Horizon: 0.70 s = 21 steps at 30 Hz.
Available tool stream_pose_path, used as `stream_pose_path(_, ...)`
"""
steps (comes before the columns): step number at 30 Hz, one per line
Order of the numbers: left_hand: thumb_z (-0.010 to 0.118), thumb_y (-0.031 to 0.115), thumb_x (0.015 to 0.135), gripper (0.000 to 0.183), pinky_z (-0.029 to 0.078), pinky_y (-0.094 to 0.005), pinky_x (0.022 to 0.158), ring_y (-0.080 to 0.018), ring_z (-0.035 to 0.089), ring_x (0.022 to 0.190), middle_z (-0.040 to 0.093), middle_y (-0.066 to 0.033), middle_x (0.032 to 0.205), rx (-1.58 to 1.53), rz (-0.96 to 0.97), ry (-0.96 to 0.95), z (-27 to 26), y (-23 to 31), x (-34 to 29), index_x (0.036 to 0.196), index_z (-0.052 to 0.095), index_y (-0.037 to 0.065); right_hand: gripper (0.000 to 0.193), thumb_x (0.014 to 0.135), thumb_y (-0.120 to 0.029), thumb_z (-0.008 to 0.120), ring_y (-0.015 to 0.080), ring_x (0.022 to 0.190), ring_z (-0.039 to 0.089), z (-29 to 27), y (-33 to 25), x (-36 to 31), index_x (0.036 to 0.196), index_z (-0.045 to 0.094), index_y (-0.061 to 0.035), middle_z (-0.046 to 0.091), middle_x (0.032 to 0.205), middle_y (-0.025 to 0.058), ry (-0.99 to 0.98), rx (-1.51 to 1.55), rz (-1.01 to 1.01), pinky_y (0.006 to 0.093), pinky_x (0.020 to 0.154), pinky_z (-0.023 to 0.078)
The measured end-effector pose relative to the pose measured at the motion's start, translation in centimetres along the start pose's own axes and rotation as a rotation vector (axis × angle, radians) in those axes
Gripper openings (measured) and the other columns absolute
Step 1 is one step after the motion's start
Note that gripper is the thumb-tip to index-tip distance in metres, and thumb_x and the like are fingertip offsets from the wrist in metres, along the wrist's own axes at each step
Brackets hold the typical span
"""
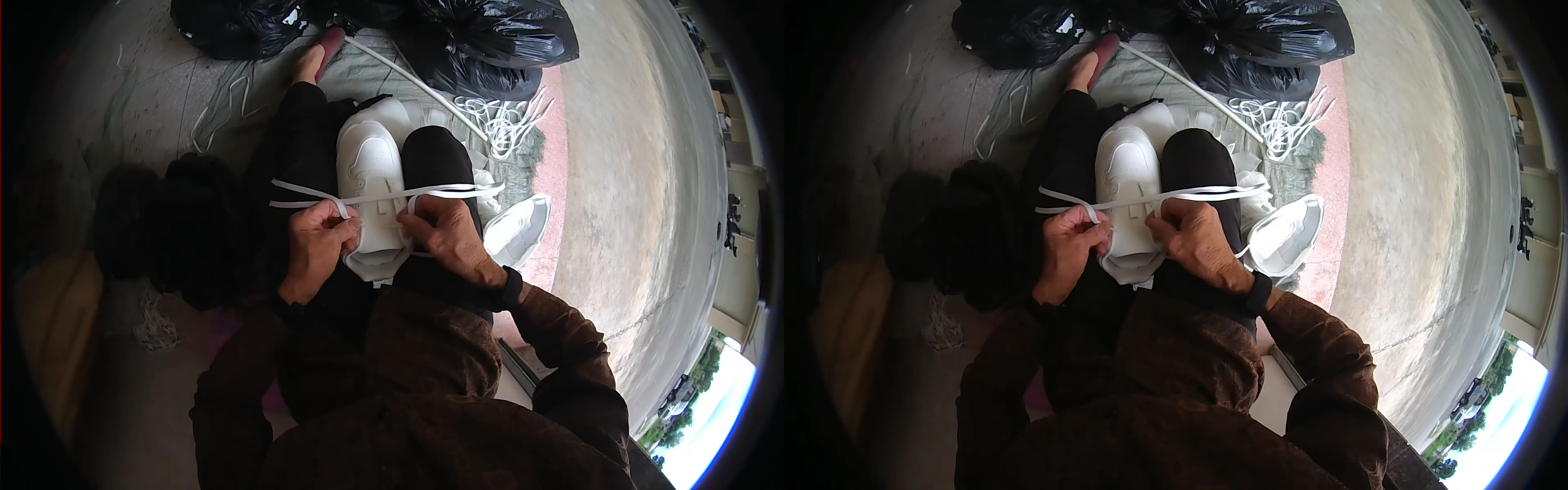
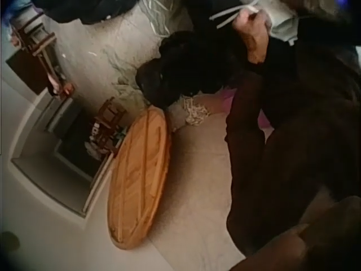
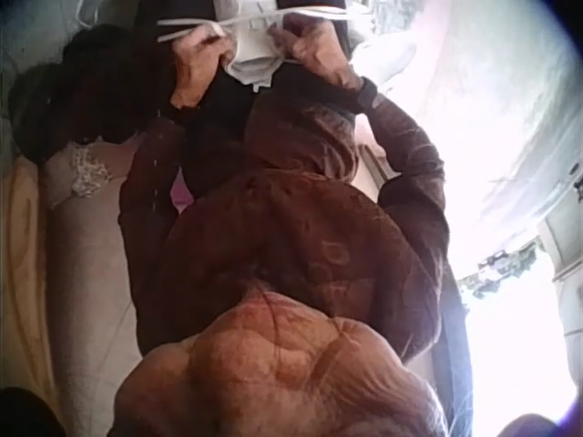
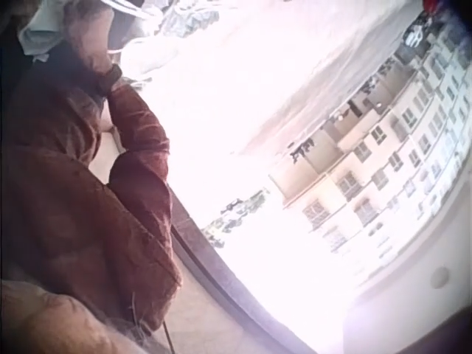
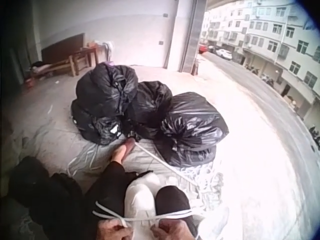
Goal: The recorder is lacing white shoe uppers by threading long white laces through the eyelets while sitting on the floor.
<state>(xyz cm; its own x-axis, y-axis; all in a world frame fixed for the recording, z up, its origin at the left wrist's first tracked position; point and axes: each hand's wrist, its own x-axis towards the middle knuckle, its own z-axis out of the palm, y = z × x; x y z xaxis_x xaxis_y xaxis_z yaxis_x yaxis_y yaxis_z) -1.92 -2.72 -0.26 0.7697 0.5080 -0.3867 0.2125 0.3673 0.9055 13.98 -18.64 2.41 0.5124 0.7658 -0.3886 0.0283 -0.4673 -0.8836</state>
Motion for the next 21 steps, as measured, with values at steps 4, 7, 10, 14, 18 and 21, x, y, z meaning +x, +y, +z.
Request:
stream_pose_path(4,0.064,-0.005,0.085,0.005,0.046,-0.0209,0.057,-0.0048,0.055,0.06,0.062,-0.0008,0.071,0.358,0.272,0.204,1.4,-1.4,4.2,0.089,0.065,-0.002,0.022,0.084,-0.017,0.069,0.027,0.063,0.065,1.5,0.4,5.3,0.083,0.067,0.0047,0.066,0.069,0.0192,0.192,-0.06,-0.037,0.0373,0.062,0.051)
stream_pose_path(7,0.062,-0.006,0.085,0.005,0.044,-0.0207,0.055,-0.0044,0.053,0.059,0.061,0.0004,0.071,0.288,0.301,0.273,0.8,-2.4,6.4,0.086,0.064,-0.001,0.021,0.088,-0.017,0.068,0.0111,0.064,0.058,1.3,-0.1,8.2,0.086,0.067,0.004,0.066,0.071,0.0083,0.217,-0.071,-0.039,0.0294,0.06,0.048)
stream_pose_path(10,0.063,-0.007,0.085,0.007,0.043,-0.0209,0.053,-0.0046,0.051,0.057,0.059,0.0005,0.07,0.176,0.3,0.273,1.0,-2.8,6.8,0.084,0.062,-0.001,0.021,0.086,-0.017,0.068,0.0123,0.063,0.059,1.0,0.4,8.2,0.085,0.067,0.004,0.067,0.071,0.0088,0.234,0.083,-0.012,0.03,0.06,0.048)
stream_pose_path(14,0.067,-0.007,0.08,0.012,0.044,-0.0227,0.054,-0.0055,0.052,0.059,0.058,-0.0005,0.068,-0.018,0.242,0.268,1.2,-2.0,5.8,0.082,0.058,0.001,0.018,0.085,-0.014,0.068,0.0125,0.062,0.061,0.6,0.8,6.0,0.085,0.067,0.0044,0.068,0.072,0.0091,0.193,0.281,0.031,0.0287,0.062,0.049)
stream_pose_path(18,0.069,-0.007,0.078,0.018,0.043,-0.0232,0.052,-0.007,0.052,0.056,0.056,0.0004,0.067,0.126,0.331,0.325,0.9,-2.3,6.0,0.083,0.054,0.003,0.015,0.085,-0.011,0.068,0.0108,0.063,0.061,0.8,0.7,4.4,0.085,0.066,0.0039,0.067,0.071,0.0069,0.229,0.361,0.001,0.0266,0.06,0.049)
stream_pose_path(21,0.072,-0.004,0.072,0.027,0.048,-0.0284,0.058,-0.0112,0.055,0.058,0.058,-0.0042,0.068,0.424,0.479,0.301,1.7,-1.1,5.7,0.088,0.051,0.002,0.013,0.083,-0.01,0.069,0.0128,0.063,0.063,0.2,1.7,3.8,0.084,0.065,0.0022,0.066,0.07,0.0084,0.267,0.253,0.035,0.0292,0.061,0.05)
